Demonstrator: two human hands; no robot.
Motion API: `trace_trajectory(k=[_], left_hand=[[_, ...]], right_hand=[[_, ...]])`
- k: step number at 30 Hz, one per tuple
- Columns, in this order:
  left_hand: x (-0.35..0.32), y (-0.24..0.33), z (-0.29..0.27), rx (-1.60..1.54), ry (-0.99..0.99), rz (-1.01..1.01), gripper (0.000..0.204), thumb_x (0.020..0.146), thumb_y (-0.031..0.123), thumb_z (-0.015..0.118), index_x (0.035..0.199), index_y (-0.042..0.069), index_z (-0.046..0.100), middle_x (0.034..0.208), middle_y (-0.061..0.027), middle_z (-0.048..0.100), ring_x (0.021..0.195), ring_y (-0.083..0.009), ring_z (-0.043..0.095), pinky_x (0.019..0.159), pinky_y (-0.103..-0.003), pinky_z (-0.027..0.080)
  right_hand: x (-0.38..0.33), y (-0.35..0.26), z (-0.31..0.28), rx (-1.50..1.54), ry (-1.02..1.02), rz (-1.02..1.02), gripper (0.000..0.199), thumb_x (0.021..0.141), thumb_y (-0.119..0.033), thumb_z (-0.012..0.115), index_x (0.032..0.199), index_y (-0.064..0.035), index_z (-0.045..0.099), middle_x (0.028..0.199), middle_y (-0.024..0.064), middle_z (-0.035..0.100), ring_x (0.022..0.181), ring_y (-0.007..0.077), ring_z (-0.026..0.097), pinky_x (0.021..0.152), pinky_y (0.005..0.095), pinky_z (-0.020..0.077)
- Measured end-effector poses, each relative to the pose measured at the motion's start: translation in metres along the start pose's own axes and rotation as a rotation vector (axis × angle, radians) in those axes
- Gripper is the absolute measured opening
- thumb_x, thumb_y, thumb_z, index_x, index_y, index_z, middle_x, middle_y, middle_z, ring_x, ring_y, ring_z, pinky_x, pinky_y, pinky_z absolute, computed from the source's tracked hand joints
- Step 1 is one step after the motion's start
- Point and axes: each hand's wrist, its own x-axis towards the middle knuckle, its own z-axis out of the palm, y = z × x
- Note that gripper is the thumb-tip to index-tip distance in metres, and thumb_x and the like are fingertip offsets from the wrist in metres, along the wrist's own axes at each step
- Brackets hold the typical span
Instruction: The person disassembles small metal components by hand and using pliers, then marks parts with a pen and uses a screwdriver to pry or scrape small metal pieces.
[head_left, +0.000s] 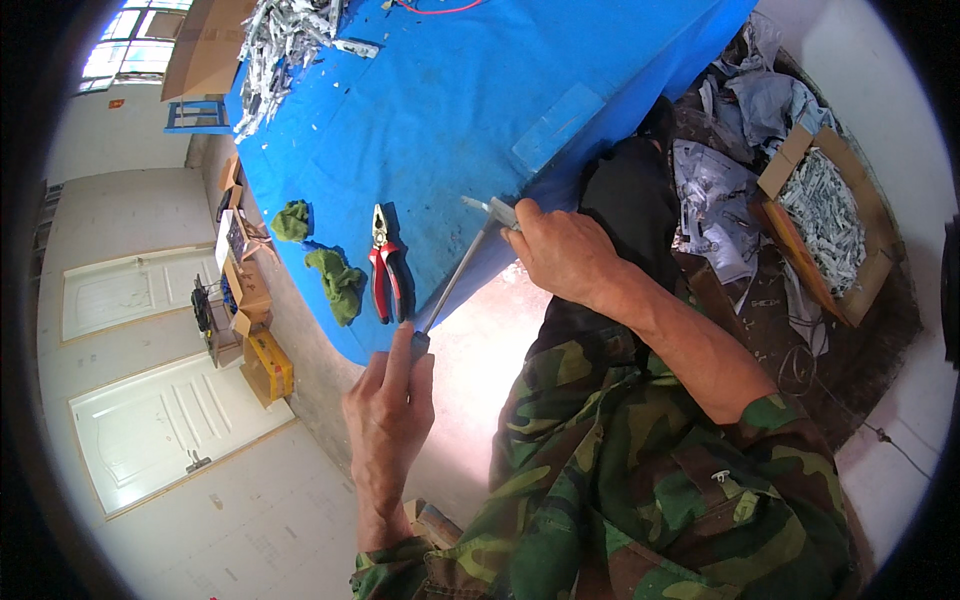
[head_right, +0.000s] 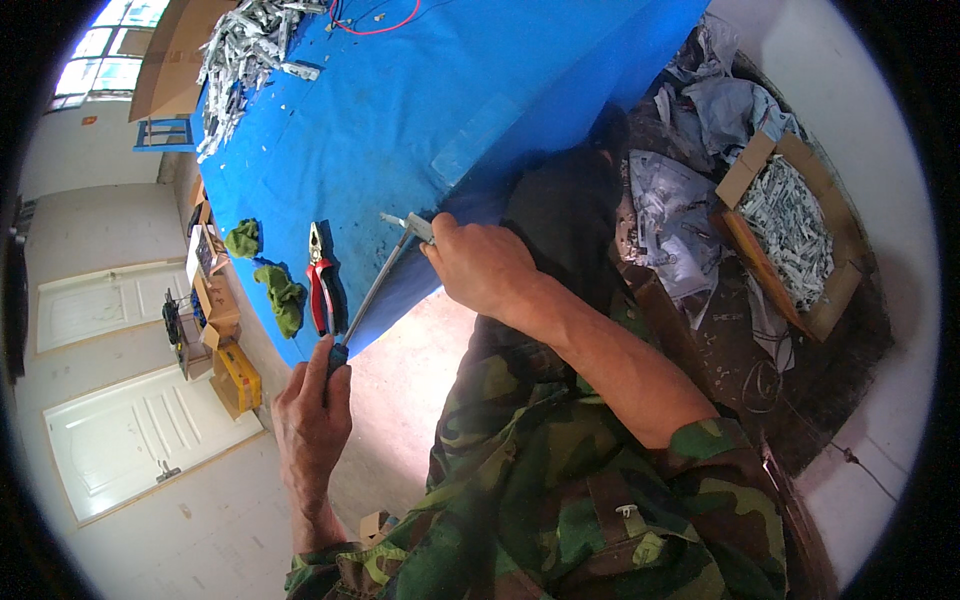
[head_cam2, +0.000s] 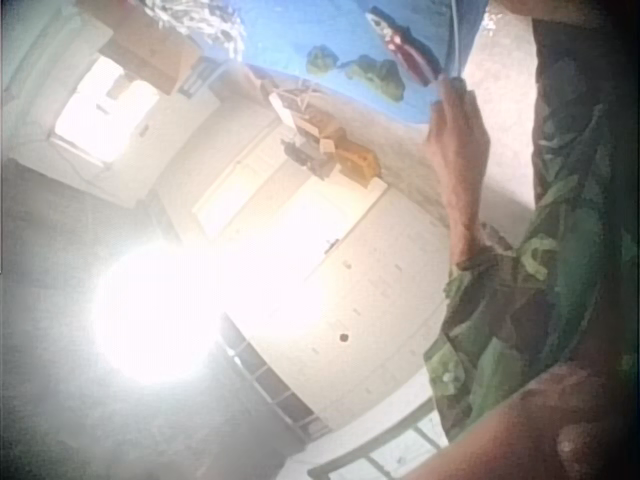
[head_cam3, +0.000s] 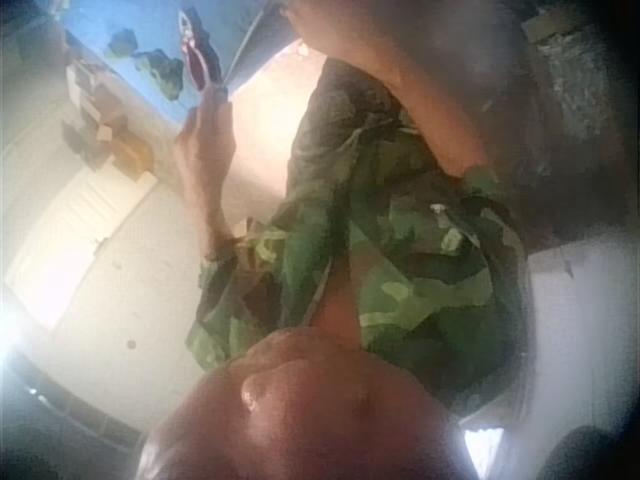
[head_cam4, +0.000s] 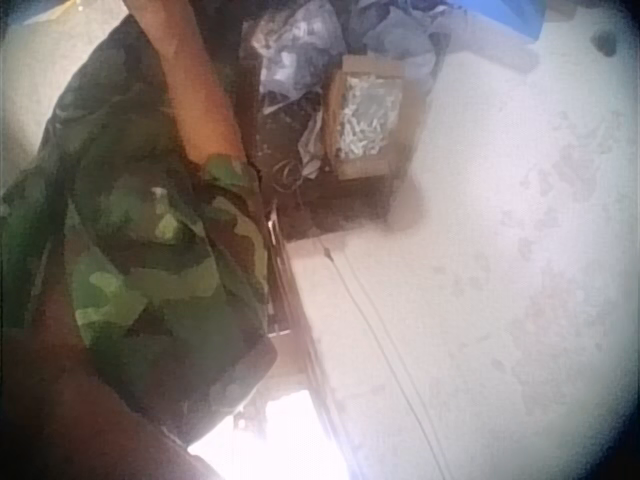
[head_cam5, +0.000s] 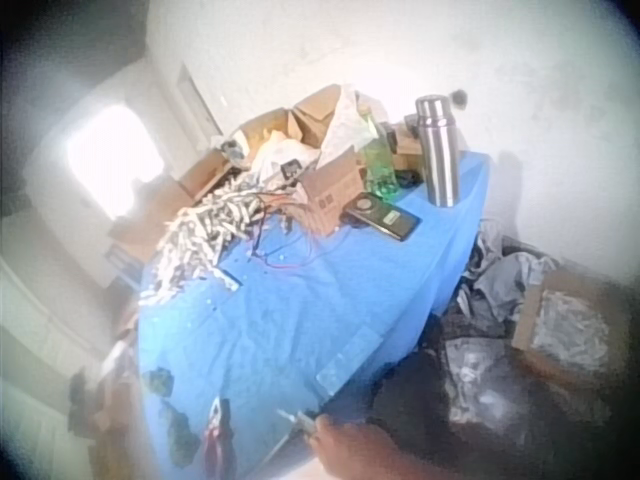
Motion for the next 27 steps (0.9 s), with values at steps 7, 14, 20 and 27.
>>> trace_trajectory(k=[7,14,20,27], left_hand=[[0.002,-0.001,-0.003,0.022,-0.031,0.013,0.031,0.099,0.010,0.070,0.129,0.003,0.068,0.088,-0.0163,0.072,0.070,-0.0305,0.072,0.061,-0.040,0.055],[0.011,-0.012,-0.004,-0.258,-0.073,-0.049,0.024,0.100,0.012,0.067,0.121,0.001,0.070,0.089,-0.0173,0.074,0.069,-0.0267,0.073,0.062,-0.038,0.057],[0.009,-0.020,0.000,-0.381,-0.133,-0.175,0.029,0.106,0.023,0.062,0.121,0.001,0.073,0.069,-0.0068,0.064,0.065,-0.0128,0.063,0.060,-0.030,0.051],[0.007,-0.009,0.002,-0.225,-0.032,-0.061,0.021,0.100,0.012,0.068,0.118,0.001,0.069,0.084,-0.0149,0.072,0.066,-0.0264,0.071,0.060,-0.038,0.056]], right_hand=[[0.001,0.003,0.000,-0.017,-0.017,-0.027,0.026,0.104,-0.023,0.061,0.096,0.0009,0.057,0.072,0.0247,0.070,0.065,0.0430,0.071,0.059,0.0536,0.0559],[0.001,0.005,0.000,-0.030,-0.007,-0.047,0.026,0.104,-0.024,0.063,0.095,0.0008,0.058,0.071,0.0245,0.070,0.064,0.0424,0.071,0.057,0.0529,0.0554],[0.001,0.006,0.000,-0.032,0.003,-0.067,0.027,0.103,-0.023,0.064,0.095,0.0009,0.056,0.069,0.0247,0.068,0.062,0.0433,0.070,0.055,0.0536,0.0540],[0.003,0.006,0.001,-0.042,0.068,-0.088,0.026,0.102,-0.023,0.065,0.093,0.0007,0.057,0.070,0.0256,0.068,0.066,0.0441,0.070,0.058,0.0541,0.0549]])
